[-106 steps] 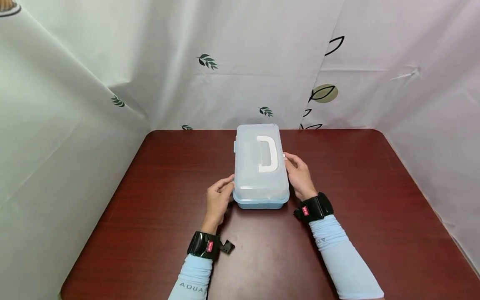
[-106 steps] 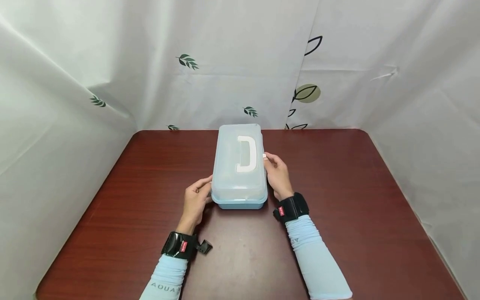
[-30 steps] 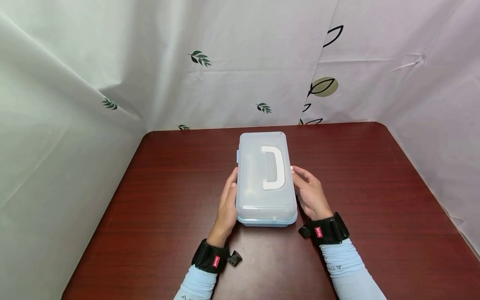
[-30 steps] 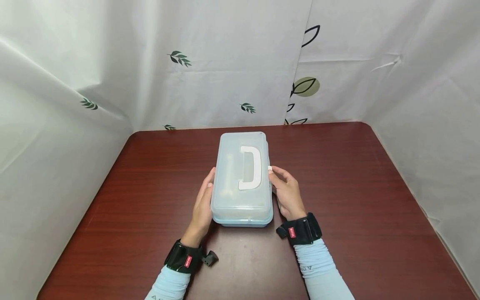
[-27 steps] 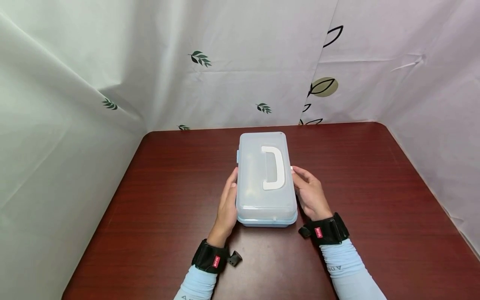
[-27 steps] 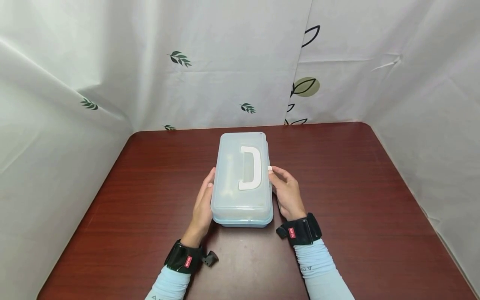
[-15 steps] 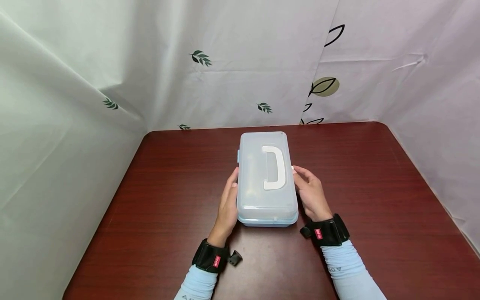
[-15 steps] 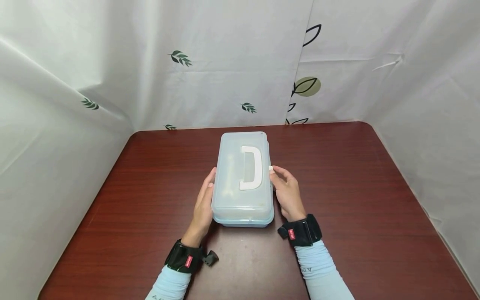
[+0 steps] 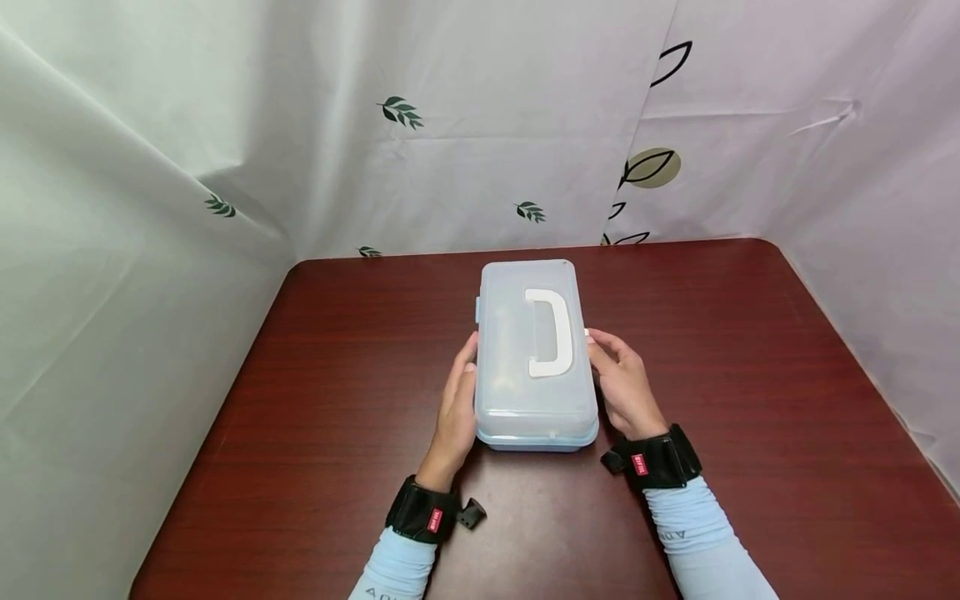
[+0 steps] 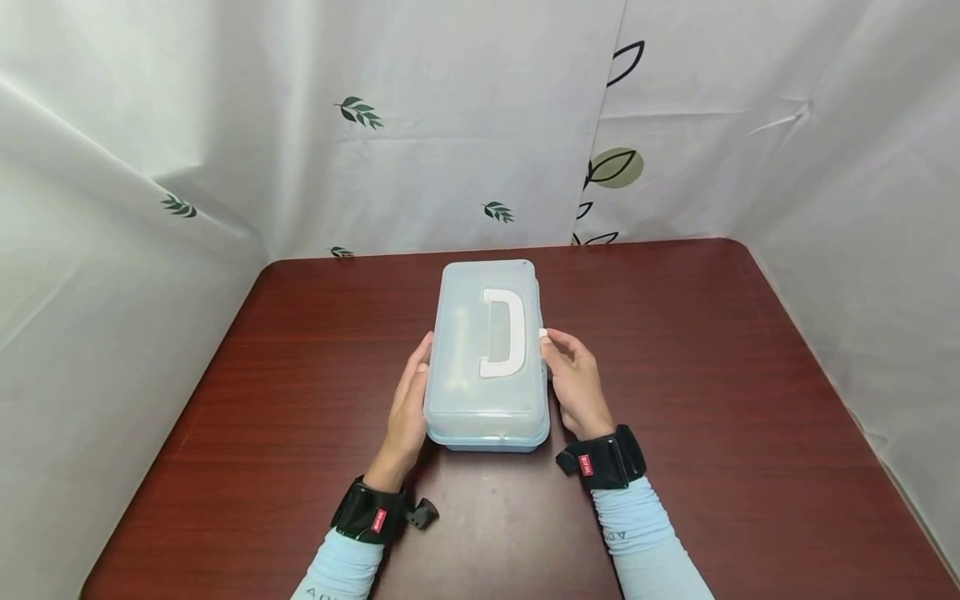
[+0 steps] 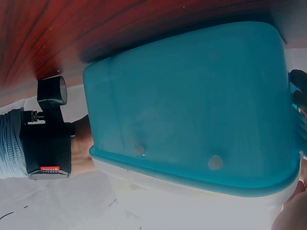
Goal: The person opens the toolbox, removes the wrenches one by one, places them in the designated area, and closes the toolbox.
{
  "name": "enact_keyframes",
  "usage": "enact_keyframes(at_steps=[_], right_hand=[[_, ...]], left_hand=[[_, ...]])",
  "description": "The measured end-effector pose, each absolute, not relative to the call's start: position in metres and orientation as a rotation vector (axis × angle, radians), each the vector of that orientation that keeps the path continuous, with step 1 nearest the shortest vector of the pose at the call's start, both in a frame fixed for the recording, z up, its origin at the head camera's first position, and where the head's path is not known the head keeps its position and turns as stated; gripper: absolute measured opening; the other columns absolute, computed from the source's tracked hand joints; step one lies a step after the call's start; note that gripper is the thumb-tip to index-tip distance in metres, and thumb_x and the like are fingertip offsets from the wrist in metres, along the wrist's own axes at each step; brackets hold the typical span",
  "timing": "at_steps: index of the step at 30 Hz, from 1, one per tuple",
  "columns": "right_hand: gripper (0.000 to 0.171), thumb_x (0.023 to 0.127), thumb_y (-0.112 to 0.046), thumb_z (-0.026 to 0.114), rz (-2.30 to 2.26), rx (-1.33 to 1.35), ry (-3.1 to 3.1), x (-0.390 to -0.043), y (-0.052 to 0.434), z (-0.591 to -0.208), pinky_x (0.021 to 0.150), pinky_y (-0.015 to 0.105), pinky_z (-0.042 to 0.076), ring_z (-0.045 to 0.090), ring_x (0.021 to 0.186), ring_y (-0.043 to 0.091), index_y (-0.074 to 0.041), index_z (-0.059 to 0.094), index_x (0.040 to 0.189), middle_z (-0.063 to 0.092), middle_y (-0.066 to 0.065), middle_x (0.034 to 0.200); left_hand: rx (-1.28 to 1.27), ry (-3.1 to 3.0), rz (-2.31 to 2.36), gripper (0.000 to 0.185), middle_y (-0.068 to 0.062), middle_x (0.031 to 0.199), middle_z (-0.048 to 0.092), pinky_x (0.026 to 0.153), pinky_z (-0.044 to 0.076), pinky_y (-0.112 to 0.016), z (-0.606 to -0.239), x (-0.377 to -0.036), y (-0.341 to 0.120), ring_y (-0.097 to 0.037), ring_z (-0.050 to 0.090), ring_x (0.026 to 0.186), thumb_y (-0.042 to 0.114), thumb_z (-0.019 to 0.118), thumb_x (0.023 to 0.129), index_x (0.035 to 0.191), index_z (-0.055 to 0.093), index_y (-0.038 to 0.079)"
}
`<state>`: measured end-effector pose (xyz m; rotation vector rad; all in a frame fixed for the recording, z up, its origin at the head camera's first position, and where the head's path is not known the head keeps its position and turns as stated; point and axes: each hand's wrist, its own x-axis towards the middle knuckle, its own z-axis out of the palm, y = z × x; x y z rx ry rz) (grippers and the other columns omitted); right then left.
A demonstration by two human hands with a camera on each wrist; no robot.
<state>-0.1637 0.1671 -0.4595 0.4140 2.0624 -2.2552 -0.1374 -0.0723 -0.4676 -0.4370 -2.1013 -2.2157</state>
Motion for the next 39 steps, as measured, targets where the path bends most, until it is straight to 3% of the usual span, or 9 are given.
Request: enact_keyframes(at_steps=[9, 17, 39], right_hand=[[0.057, 0.105, -0.034, 0.061, -2.294, 0.447, 1.978, -0.1641, 0.1677, -0.4582, 0.089, 0.019, 0.051, 0.06, 0.115, 0.013, -0.007, 0.045, 0.153, 0.054, 0.009, 0.14], [0.054, 0.102, -0.031, 0.068, -2.272, 0.454, 2.11, -0.165, 0.1701, -0.4589, 0.086, 0.02, 0.052, 0.064, 0.101, 0.01, -0.005, 0.053, 0.146, 0.063, 0.004, 0.119], [0.061, 0.102, -0.045, 0.064, -2.098, 0.418, 2.264, -0.1635, 0.1743, -0.4557, 0.091, 0.024, 0.05, 0.061, 0.114, 0.019, -0.009, 0.052, 0.149, 0.061, 0.015, 0.135]], left_hand=[[-0.431, -2.095, -2.205, 0.05, 0.001, 0.168, 0.029, 0.123, 0.025, -0.047, -0.4686, -0.138, -0.0726, -0.018, 0.027, 0.153, 0.026, 0.027, 0.116, 0.164, 0.026, 0.012], [-0.433, -2.104, -2.178, 0.05, -0.001, 0.167, 0.03, 0.124, 0.024, -0.045, -0.4696, -0.1382, -0.0725, -0.017, 0.027, 0.153, 0.026, 0.026, 0.116, 0.163, 0.027, 0.011], [-0.405, -2.116, -2.173, 0.05, -0.001, 0.167, 0.031, 0.123, 0.023, -0.047, -0.4689, -0.1378, -0.0723, -0.018, 0.027, 0.153, 0.024, 0.029, 0.115, 0.163, 0.029, 0.009]])
